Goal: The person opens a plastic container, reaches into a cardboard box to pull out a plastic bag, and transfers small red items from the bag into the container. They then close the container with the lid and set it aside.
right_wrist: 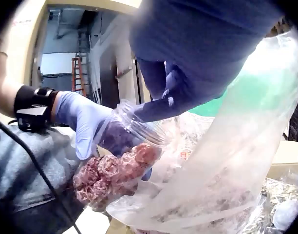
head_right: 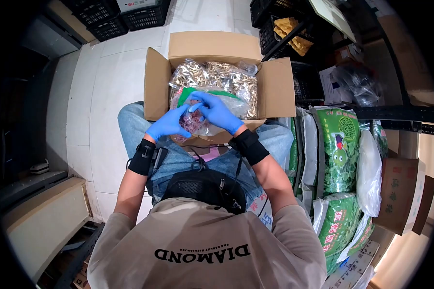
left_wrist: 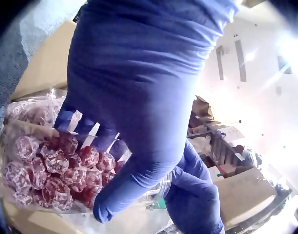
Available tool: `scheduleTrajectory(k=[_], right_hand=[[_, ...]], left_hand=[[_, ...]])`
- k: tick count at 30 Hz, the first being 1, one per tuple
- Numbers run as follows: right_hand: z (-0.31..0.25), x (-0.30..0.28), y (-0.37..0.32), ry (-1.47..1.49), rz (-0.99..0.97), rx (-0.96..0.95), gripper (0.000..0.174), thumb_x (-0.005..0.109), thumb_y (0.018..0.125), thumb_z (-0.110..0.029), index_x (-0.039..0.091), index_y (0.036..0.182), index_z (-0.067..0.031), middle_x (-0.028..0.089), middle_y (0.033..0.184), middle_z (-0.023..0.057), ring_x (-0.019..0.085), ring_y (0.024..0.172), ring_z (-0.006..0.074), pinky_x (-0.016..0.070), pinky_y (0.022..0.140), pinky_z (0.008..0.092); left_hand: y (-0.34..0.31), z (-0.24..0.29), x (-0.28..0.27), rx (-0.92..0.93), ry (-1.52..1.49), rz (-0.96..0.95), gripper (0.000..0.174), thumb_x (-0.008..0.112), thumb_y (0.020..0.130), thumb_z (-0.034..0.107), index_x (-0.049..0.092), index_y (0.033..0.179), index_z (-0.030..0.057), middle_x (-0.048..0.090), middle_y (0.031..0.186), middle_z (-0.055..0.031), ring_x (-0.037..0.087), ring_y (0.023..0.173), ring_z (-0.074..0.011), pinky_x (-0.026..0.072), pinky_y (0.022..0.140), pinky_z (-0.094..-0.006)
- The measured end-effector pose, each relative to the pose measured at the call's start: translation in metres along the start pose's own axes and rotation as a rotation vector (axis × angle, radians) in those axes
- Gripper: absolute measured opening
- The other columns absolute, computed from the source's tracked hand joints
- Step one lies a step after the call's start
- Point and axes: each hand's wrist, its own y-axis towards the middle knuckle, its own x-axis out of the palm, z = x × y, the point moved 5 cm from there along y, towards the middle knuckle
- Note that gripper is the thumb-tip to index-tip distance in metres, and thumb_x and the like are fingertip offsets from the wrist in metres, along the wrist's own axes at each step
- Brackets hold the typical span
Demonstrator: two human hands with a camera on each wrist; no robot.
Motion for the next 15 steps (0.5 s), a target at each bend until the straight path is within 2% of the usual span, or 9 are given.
scheduleTrajectory(k=[2, 5, 6, 8, 9, 11, 12, 14, 15], right_hand=[[-0.006, -0.009, -0.001, 0.142, 0.168, -0.07, 0.041, 0.049, 0.097, 0.004, 0.06, 0.136, -0.0012, 0.073, 0.113, 0.0088, 0.07, 0.095, 0.0148, 0.0581, 0.08, 0.0278], [-0.001, -0.021, 0.0, 0.028, 0.138, -0.065, 0.035, 0.049, 0.094, 0.005, 0.067, 0.123, 0.0016, 0.075, 0.1, 0.012, 0.072, 0.089, 0.0199, 0.0579, 0.078, 0.0307], [0.0, -0.022, 0.0, 0.028, 0.143, -0.063, 0.035, 0.049, 0.094, 0.005, 0.067, 0.123, 0.0016, 0.075, 0.1, 0.012, 0.072, 0.089, 0.0199, 0.0579, 0.078, 0.0307], [-0.005, -0.022, 0.001, -0.418, 0.156, -0.193, 0.029, 0.051, 0.089, 0.003, 0.071, 0.11, 0.0, 0.073, 0.091, 0.0189, 0.072, 0.087, 0.0315, 0.058, 0.078, 0.0385], [0.004, -0.023, 0.002, -0.42, 0.161, -0.189, 0.029, 0.051, 0.089, 0.003, 0.071, 0.11, 0.0, 0.073, 0.091, 0.0189, 0.072, 0.087, 0.0315, 0.058, 0.078, 0.0385], [0.029, -0.018, 0.002, -0.816, 0.17, -0.214, 0.029, 0.053, 0.084, -0.001, 0.07, 0.107, -0.0025, 0.07, 0.095, 0.0247, 0.069, 0.092, 0.0415, 0.056, 0.083, 0.047], [0.033, -0.014, 0.002, -0.813, 0.171, -0.215, 0.029, 0.053, 0.084, -0.001, 0.07, 0.107, -0.0025, 0.07, 0.095, 0.0247, 0.069, 0.092, 0.0415, 0.056, 0.083, 0.047], [0.053, -0.01, 0.008, -0.896, 0.141, 0.137, 0.03, 0.053, 0.082, -0.002, 0.071, 0.107, -0.005, 0.071, 0.1, 0.0241, 0.068, 0.097, 0.0428, 0.0539, 0.087, 0.0504], [0.057, -0.007, 0.01, -0.895, 0.146, 0.126, 0.03, 0.053, 0.082, -0.002, 0.071, 0.107, -0.005, 0.071, 0.1, 0.0241, 0.068, 0.097, 0.0428, 0.0539, 0.087, 0.0504]], left_hand=[[-0.006, 0.003, -0.001, 0.016, 0.0, -0.008, 0.081, 0.091, 0.062, 0.024, 0.053, 0.13, 0.0014, 0.067, 0.117, -0.0217, 0.066, 0.108, -0.0344, 0.0506, 0.097, -0.0414], [-0.018, 0.005, -0.003, 0.057, -0.016, -0.04, 0.08, 0.089, 0.06, 0.017, 0.054, 0.131, 0.0037, 0.066, 0.12, -0.0194, 0.066, 0.111, -0.0332, 0.0505, 0.098, -0.0409], [-0.026, 0.01, -0.005, 0.097, -0.047, 0.006, 0.08, 0.088, 0.06, 0.015, 0.054, 0.131, 0.0041, 0.066, 0.12, -0.0182, 0.066, 0.112, -0.0331, 0.0503, 0.099, -0.0406], [-0.042, 0.024, -0.012, 0.107, 0.008, 0.032, 0.075, 0.086, 0.062, 0.009, 0.056, 0.131, 0.0057, 0.067, 0.12, -0.0151, 0.066, 0.116, -0.03, 0.05, 0.102, -0.0384], [-0.05, 0.038, -0.013, 0.111, 0.006, 0.026, 0.075, 0.086, 0.062, 0.009, 0.056, 0.131, 0.0057, 0.067, 0.12, -0.0151, 0.066, 0.116, -0.03, 0.05, 0.102, -0.0384], [-0.066, 0.058, -0.025, 0.146, -0.088, 0.175, 0.069, 0.086, 0.066, 0.006, 0.058, 0.129, 0.0065, 0.067, 0.12, -0.0131, 0.066, 0.117, -0.0254, 0.0503, 0.103, -0.0364], [-0.068, 0.056, -0.03, 0.166, -0.108, 0.196, 0.063, 0.086, 0.07, 0.004, 0.059, 0.127, 0.0064, 0.067, 0.123, -0.0115, 0.065, 0.118, -0.0219, 0.0505, 0.104, -0.0354], [-0.069, 0.054, -0.033, 0.124, -0.099, 0.219, 0.063, 0.086, 0.07, 0.005, 0.059, 0.126, 0.0059, 0.066, 0.125, -0.0107, 0.065, 0.118, -0.0215, 0.0504, 0.104, -0.0356], [-0.067, 0.05, -0.037, 0.086, -0.095, 0.24, 0.062, 0.087, 0.07, 0.005, 0.059, 0.126, 0.0054, 0.065, 0.126, -0.0098, 0.065, 0.118, -0.0211, 0.0504, 0.104, -0.0357]])
